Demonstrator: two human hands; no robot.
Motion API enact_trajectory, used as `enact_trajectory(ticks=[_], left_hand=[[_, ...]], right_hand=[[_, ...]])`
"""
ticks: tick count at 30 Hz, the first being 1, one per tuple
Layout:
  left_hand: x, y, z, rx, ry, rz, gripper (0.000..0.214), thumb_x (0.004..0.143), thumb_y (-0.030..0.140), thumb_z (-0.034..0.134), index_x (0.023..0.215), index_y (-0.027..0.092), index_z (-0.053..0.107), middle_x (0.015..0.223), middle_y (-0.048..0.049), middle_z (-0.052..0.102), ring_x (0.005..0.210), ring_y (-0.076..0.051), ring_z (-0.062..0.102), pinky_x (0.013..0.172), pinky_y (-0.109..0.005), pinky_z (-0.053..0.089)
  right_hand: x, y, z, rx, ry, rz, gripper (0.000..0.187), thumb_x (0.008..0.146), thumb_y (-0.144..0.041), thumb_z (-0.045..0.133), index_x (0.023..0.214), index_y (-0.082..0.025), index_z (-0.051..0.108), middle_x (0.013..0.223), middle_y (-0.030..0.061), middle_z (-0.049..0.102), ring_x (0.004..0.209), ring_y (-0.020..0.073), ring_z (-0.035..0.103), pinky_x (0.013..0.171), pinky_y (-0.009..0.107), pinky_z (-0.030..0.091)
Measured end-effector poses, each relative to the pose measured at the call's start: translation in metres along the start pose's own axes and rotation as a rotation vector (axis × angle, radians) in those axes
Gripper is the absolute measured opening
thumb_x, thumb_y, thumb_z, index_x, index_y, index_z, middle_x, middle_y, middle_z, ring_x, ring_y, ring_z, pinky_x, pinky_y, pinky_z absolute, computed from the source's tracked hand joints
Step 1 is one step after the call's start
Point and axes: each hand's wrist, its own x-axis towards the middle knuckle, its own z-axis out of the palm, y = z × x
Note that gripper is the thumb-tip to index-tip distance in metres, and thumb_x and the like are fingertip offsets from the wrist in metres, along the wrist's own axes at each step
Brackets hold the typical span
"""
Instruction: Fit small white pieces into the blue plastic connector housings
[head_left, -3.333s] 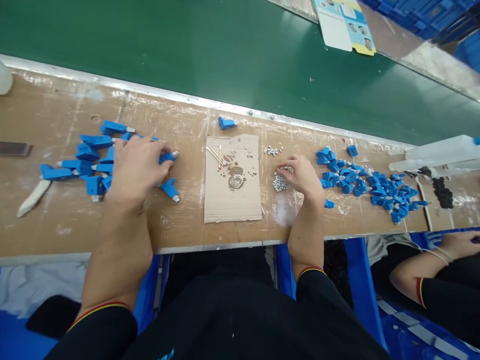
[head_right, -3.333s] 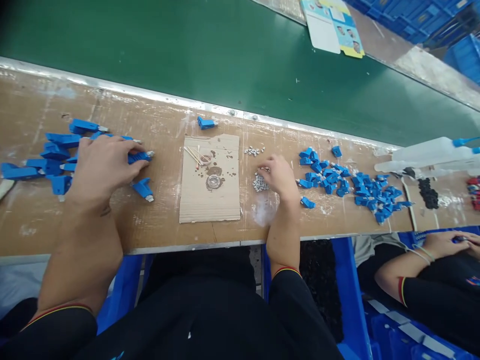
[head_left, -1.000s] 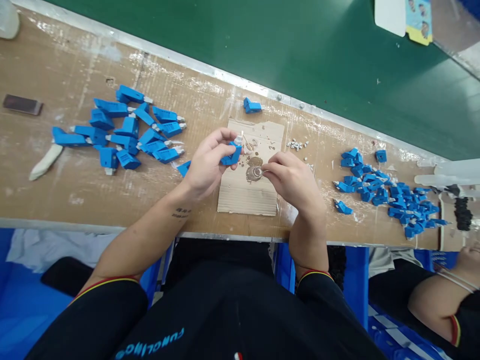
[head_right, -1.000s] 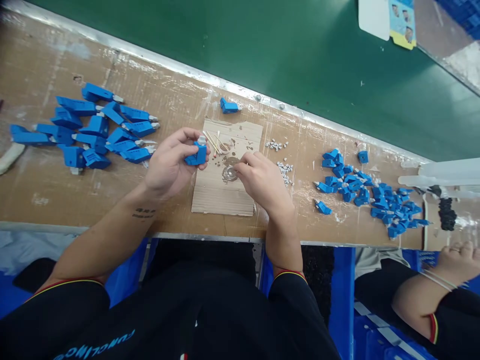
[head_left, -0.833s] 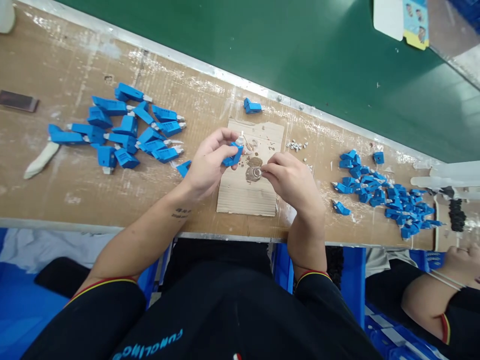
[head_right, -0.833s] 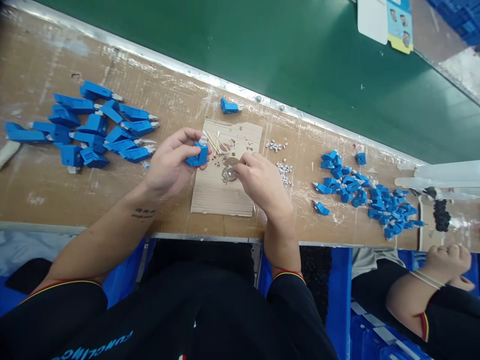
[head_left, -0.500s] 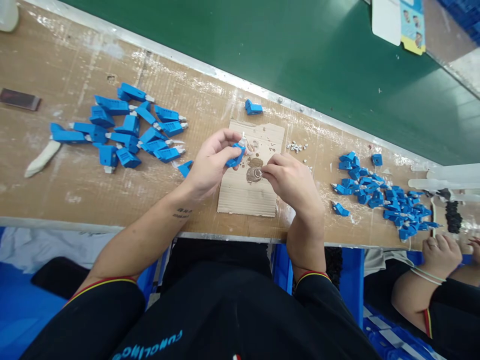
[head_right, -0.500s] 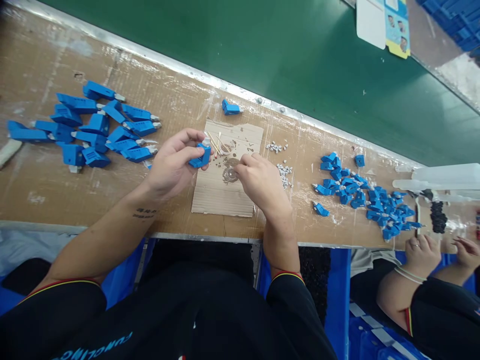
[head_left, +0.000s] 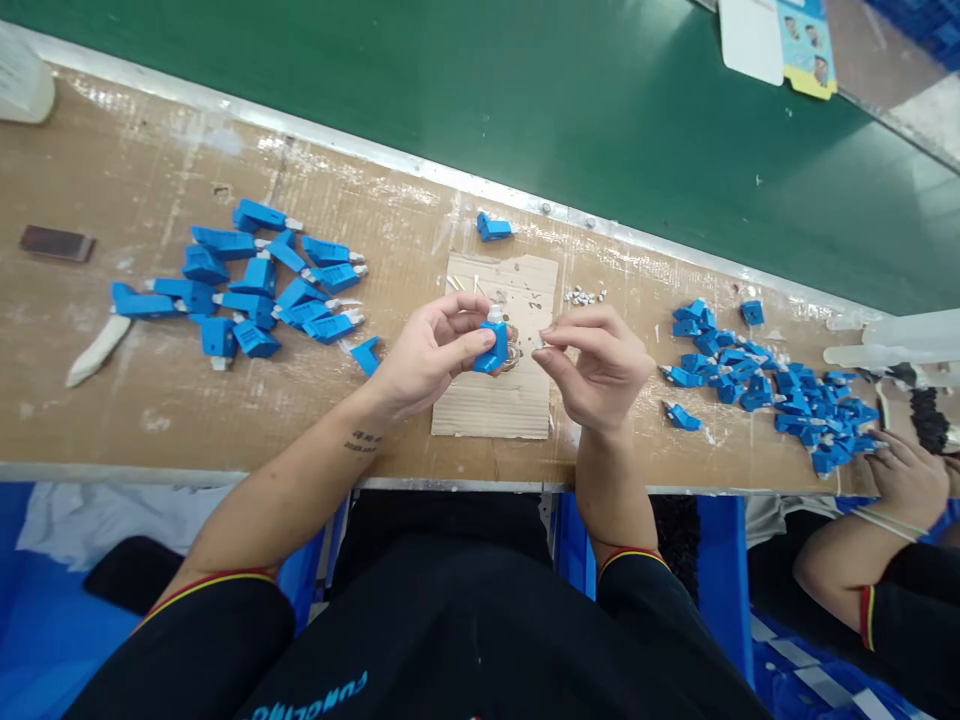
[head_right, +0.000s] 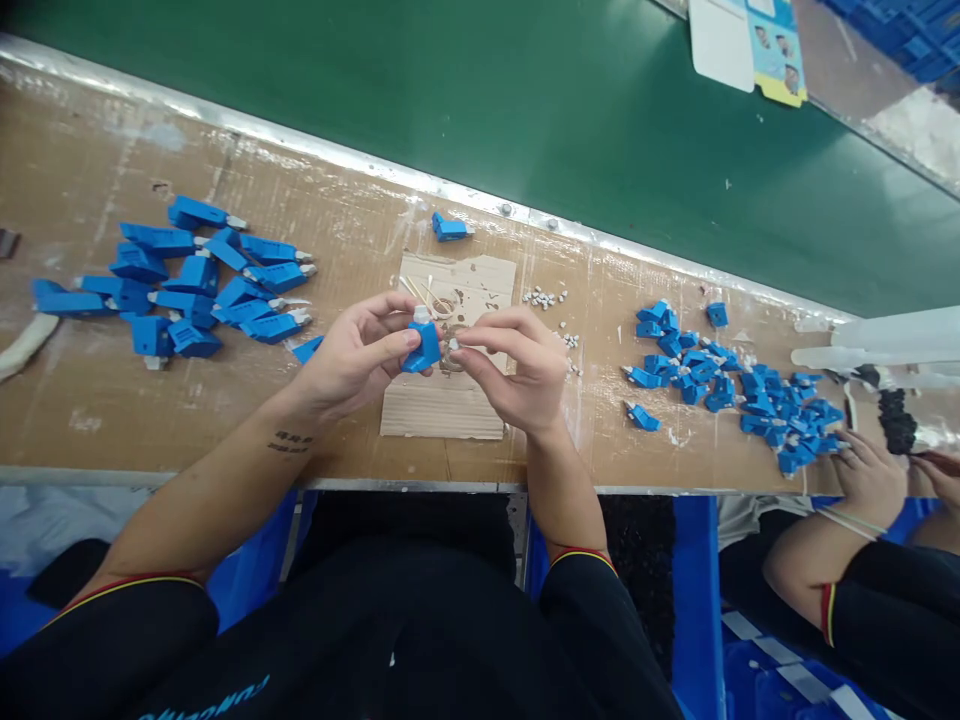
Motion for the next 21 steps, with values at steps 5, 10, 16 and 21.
enact_trajectory(ticks=[5, 10, 16, 21], left_hand=[[-0.006, 0.001, 0.008, 0.225, 0.132, 0.153, 0.048, 0.063, 0.033, 0.100, 0.091, 0.019, 0.063, 0.090, -0.0038, 0.072, 0.083, -0.018, 0.073, 0.068, -0.027, 0.063], [-0.011, -0.003, 0.014, 0.507, 0.280, 0.428, 0.027, 0.076, 0.031, 0.087, 0.089, 0.020, 0.067, 0.090, -0.0035, 0.071, 0.084, -0.018, 0.073, 0.064, -0.026, 0.062], [-0.015, -0.009, 0.012, 0.670, 0.310, 0.592, 0.020, 0.078, 0.027, 0.086, 0.091, 0.021, 0.072, 0.096, -0.0050, 0.071, 0.088, -0.018, 0.072, 0.062, -0.024, 0.062], [-0.019, -0.012, 0.016, 0.456, 0.181, 0.456, 0.027, 0.085, 0.032, 0.083, 0.109, 0.022, 0.074, 0.122, -0.0109, 0.075, 0.109, -0.025, 0.078, 0.073, -0.029, 0.070]], right_hand=[[-0.006, 0.007, 0.016, 0.166, 0.006, 0.053, 0.021, 0.098, -0.049, 0.072, 0.098, -0.028, 0.075, 0.094, 0.0027, 0.071, 0.088, 0.0194, 0.073, 0.082, 0.042, 0.066], [-0.007, -0.002, 0.025, 0.198, -0.002, -0.019, 0.009, 0.099, -0.036, 0.071, 0.100, -0.028, 0.073, 0.105, 0.0036, 0.078, 0.092, 0.0189, 0.078, 0.081, 0.039, 0.068], [-0.010, -0.011, 0.034, 0.165, 0.065, -0.040, 0.004, 0.096, -0.025, 0.074, 0.099, -0.028, 0.074, 0.105, 0.0032, 0.081, 0.096, 0.0200, 0.080, 0.084, 0.040, 0.069], [-0.011, -0.008, 0.034, 0.108, 0.100, 0.067, 0.013, 0.098, -0.038, 0.071, 0.096, -0.026, 0.073, 0.102, 0.0071, 0.082, 0.094, 0.0231, 0.081, 0.079, 0.042, 0.069]])
